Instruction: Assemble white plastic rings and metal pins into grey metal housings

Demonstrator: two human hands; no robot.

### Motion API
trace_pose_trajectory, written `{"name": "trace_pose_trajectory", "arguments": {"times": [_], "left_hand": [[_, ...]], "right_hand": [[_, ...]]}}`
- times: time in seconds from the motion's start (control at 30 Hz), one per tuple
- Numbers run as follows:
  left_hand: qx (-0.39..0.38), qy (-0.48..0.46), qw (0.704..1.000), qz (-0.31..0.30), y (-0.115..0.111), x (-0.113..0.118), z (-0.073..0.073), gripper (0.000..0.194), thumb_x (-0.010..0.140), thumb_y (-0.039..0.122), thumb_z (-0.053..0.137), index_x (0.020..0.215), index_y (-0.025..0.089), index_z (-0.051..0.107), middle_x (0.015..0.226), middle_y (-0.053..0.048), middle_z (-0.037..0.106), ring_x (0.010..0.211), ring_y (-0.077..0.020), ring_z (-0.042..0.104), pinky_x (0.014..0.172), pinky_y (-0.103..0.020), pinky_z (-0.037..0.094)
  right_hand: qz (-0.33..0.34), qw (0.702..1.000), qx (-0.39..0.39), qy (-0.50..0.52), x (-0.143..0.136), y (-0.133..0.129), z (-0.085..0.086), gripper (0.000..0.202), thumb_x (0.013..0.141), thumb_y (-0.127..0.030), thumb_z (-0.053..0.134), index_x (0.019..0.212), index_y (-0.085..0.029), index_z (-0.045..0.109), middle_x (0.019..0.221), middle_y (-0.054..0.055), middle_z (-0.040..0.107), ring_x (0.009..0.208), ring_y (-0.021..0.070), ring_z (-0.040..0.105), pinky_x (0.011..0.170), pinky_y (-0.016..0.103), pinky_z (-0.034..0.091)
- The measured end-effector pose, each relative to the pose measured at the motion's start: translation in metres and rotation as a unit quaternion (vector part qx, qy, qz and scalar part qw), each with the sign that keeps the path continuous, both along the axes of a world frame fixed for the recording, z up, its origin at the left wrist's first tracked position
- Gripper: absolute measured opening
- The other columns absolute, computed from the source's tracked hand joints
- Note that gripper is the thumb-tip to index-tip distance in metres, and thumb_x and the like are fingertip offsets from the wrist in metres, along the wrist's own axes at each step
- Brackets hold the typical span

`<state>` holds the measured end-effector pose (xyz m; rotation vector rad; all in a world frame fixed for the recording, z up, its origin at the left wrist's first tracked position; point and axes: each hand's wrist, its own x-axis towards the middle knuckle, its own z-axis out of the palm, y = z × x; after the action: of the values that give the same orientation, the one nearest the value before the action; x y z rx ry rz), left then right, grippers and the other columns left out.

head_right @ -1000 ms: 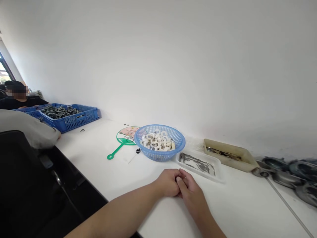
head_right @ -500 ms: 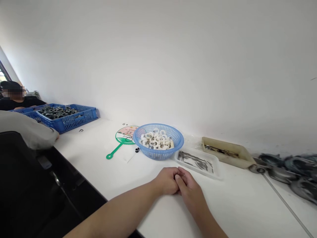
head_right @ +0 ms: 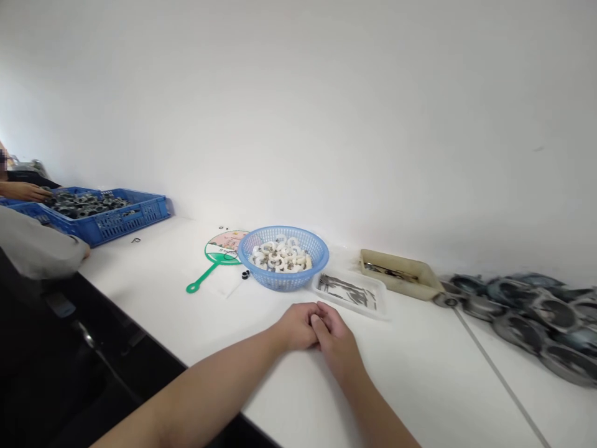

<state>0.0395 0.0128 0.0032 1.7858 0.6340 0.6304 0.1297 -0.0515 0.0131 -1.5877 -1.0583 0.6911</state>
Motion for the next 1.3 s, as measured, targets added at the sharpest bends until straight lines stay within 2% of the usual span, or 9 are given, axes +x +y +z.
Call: {"name": "trace_pose_trajectory", "arguments": {"times": [0.2, 0.37, 0.53, 0.83, 1.0, 1.3], "left_hand": [[0.011, -0.002, 1.0, 0.028, -0.008, -0.004, -0.001, 0.023, 0.064, 0.012, 0.048, 0.084, 0.016, 0.061, 0.077, -0.002, 0.067, 0.067, -0.0145, 0.061, 0.058, -0.022, 0.049], [0.003, 0.009, 1.0, 0.02, -0.011, -0.004, -0.007, 0.02, 0.067, 0.014, 0.05, 0.084, 0.016, 0.06, 0.081, -0.003, 0.068, 0.071, -0.0158, 0.061, 0.061, -0.023, 0.05], [-0.003, 0.011, 1.0, 0.023, -0.013, -0.003, -0.009, 0.021, 0.067, 0.013, 0.051, 0.086, 0.017, 0.061, 0.081, -0.003, 0.068, 0.073, -0.0163, 0.061, 0.063, -0.024, 0.05], [0.024, 0.017, 0.999, 0.03, -0.015, -0.003, -0.007, 0.022, 0.069, 0.014, 0.05, 0.087, 0.015, 0.062, 0.082, -0.004, 0.068, 0.077, -0.017, 0.061, 0.069, -0.026, 0.05], [0.048, 0.017, 0.998, 0.034, -0.016, -0.004, -0.005, 0.022, 0.07, 0.014, 0.05, 0.088, 0.015, 0.062, 0.085, -0.005, 0.068, 0.081, -0.0177, 0.061, 0.072, -0.026, 0.05], [0.019, 0.025, 0.999, 0.017, -0.013, -0.005, -0.003, 0.021, 0.07, 0.014, 0.051, 0.089, 0.016, 0.059, 0.088, -0.004, 0.067, 0.079, -0.0167, 0.061, 0.068, -0.025, 0.05]], "right_hand": [[0.019, 1.0, 0.013, 0.0, -0.003, -0.005, -0.006, 0.05, 0.074, -0.046, 0.05, 0.117, -0.02, 0.051, 0.102, 0.007, 0.064, 0.083, 0.0206, 0.061, 0.063, 0.03, 0.051], [0.019, 1.0, 0.019, -0.001, -0.001, -0.009, -0.01, 0.048, 0.075, -0.041, 0.051, 0.118, -0.021, 0.052, 0.098, 0.005, 0.065, 0.089, 0.0209, 0.06, 0.075, 0.034, 0.05], [0.023, 0.999, 0.022, 0.006, 0.0, -0.01, -0.012, 0.047, 0.075, -0.039, 0.051, 0.119, -0.02, 0.052, 0.1, 0.006, 0.064, 0.092, 0.0212, 0.059, 0.079, 0.036, 0.049], [0.026, 0.999, 0.015, 0.011, 0.001, -0.012, -0.015, 0.046, 0.077, -0.04, 0.049, 0.119, -0.021, 0.05, 0.11, 0.006, 0.061, 0.102, 0.0216, 0.056, 0.084, 0.036, 0.047], [0.027, 0.999, 0.023, -0.004, 0.001, -0.012, -0.014, 0.045, 0.077, -0.039, 0.05, 0.118, -0.021, 0.051, 0.109, 0.006, 0.062, 0.102, 0.0222, 0.056, 0.084, 0.036, 0.048], [0.024, 1.0, 0.016, 0.005, 0.0, -0.009, -0.01, 0.043, 0.076, -0.038, 0.05, 0.116, -0.022, 0.053, 0.101, 0.005, 0.064, 0.096, 0.0213, 0.058, 0.081, 0.036, 0.049]]}}
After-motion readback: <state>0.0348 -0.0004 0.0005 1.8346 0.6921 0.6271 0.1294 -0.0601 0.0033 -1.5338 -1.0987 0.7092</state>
